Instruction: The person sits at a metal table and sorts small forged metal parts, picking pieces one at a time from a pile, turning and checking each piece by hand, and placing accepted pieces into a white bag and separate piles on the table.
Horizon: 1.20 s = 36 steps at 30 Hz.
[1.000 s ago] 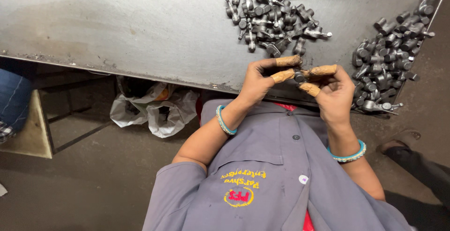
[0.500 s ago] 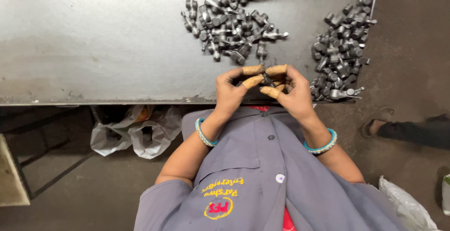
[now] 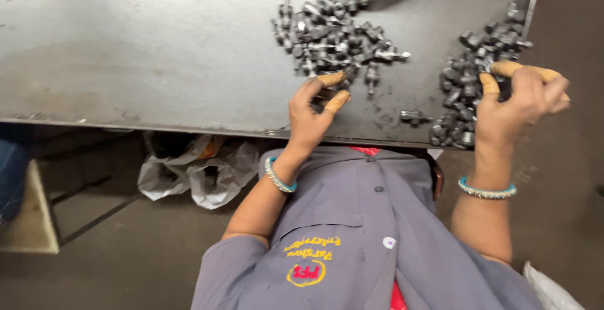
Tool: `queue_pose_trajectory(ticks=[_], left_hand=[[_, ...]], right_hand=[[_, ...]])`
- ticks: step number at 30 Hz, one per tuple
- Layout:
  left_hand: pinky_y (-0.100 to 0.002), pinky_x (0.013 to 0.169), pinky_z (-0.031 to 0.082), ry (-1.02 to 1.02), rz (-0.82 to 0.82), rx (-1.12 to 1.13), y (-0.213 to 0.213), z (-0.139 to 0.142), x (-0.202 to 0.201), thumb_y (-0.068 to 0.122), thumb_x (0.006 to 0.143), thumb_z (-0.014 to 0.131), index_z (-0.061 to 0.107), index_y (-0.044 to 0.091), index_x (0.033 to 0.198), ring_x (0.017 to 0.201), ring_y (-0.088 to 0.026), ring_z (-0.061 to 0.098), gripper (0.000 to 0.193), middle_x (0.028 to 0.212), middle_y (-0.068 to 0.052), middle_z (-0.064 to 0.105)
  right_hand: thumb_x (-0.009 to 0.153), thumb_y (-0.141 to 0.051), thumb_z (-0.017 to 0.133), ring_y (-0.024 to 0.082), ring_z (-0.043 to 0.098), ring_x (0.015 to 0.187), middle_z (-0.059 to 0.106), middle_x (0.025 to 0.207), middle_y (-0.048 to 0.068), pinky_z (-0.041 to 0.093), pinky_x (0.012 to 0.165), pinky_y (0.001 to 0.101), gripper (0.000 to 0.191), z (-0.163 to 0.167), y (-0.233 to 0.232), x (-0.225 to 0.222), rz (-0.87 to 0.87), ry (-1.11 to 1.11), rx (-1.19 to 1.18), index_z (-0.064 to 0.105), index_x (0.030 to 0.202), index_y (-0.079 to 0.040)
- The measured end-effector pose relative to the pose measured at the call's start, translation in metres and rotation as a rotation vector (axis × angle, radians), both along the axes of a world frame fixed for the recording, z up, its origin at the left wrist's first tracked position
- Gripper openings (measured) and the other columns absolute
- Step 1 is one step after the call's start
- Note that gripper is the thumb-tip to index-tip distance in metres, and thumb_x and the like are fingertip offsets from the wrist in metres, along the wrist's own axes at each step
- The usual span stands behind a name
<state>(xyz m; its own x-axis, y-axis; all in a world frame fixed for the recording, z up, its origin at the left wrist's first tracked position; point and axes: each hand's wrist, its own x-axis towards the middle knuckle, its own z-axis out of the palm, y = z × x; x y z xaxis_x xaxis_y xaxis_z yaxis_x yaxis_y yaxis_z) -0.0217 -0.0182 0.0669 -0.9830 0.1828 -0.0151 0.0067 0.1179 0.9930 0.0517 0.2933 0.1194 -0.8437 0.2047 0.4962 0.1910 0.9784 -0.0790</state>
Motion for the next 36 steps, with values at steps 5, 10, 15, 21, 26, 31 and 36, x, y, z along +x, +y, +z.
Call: queue_pose_trajectory(ticks=[5,10,15,21,26,31,36], left_hand=[[-0.035,0.068,0.056,0.192,0.133,-0.391,-0.009,0.01,-0.009,0.011,0.079,0.087,0.069,0.009,0.121,0.079,-0.022,0.067,0.046,0.113,-0.01,0.061],[-0.039,0.072,0.056,0.19,0.1,-0.465,-0.006,0.017,-0.012,0.013,0.07,0.091,0.064,0.012,0.135,0.082,-0.025,0.064,0.07,0.115,-0.013,0.055],[-0.039,0.078,0.056,0.23,0.073,-0.467,-0.008,0.019,-0.013,0.011,0.07,0.091,0.062,0.013,0.137,0.095,-0.028,0.064,0.073,0.121,-0.013,0.059],[-0.039,0.078,0.058,0.256,0.015,-0.359,-0.006,0.013,-0.014,0.011,0.069,0.091,0.061,0.007,0.136,0.096,-0.03,0.064,0.074,0.115,-0.012,0.062],[-0.038,0.079,0.058,0.263,0.012,-0.316,-0.004,0.009,-0.014,0.015,0.074,0.091,0.068,0.008,0.125,0.092,-0.029,0.068,0.057,0.105,-0.009,0.065],[-0.036,0.077,0.058,0.088,0.039,-0.161,0.013,0.002,0.003,0.029,0.091,0.081,0.074,0.007,0.115,0.089,-0.022,0.073,0.033,0.103,-0.008,0.073],[-0.033,0.059,0.061,-0.843,-0.151,0.753,0.024,-0.024,0.001,0.055,0.098,0.052,0.073,0.003,0.11,0.076,-0.017,0.072,0.057,0.091,-0.009,0.075]], right_hand=[[0.084,-0.016,0.089,0.024,0.052,0.109,0.065,0.107,0.005,0.044,0.102,0.0374,0.027,0.005,-0.059,-0.013,0.159,-0.119,-0.427,0.075,0.106,-0.012],[0.074,-0.03,0.095,0.035,0.057,0.099,0.064,0.105,0.014,0.047,0.088,0.0455,0.058,-0.012,-0.127,-0.052,0.261,-0.21,-0.516,0.066,0.118,-0.004],[0.079,-0.016,0.092,0.035,0.06,0.098,0.068,0.104,0.012,0.049,0.088,0.0448,0.04,-0.025,-0.125,-0.06,0.313,-0.191,-0.491,0.068,0.109,-0.005],[0.084,-0.001,0.087,0.019,0.068,0.101,0.071,0.108,0.01,0.057,0.092,0.033,0.035,-0.049,-0.09,-0.046,0.32,-0.204,-1.341,0.066,0.112,0.0],[0.089,0.002,0.081,0.018,0.071,0.1,0.073,0.111,0.011,0.061,0.086,0.0319,0.03,-0.055,-0.07,-0.029,0.323,-0.143,-1.855,0.063,0.114,0.001],[0.099,-0.008,0.071,0.02,0.072,0.089,0.074,0.105,0.013,0.059,0.07,0.0317,0.019,-0.045,-0.079,-0.025,0.151,-0.24,-2.037,0.068,0.116,0.001],[0.094,-0.003,0.079,0.018,0.064,0.098,0.069,0.106,0.009,0.055,0.085,0.0301,0.021,-0.025,-0.097,-0.04,0.404,-0.305,-1.339,0.071,0.113,-0.001]])
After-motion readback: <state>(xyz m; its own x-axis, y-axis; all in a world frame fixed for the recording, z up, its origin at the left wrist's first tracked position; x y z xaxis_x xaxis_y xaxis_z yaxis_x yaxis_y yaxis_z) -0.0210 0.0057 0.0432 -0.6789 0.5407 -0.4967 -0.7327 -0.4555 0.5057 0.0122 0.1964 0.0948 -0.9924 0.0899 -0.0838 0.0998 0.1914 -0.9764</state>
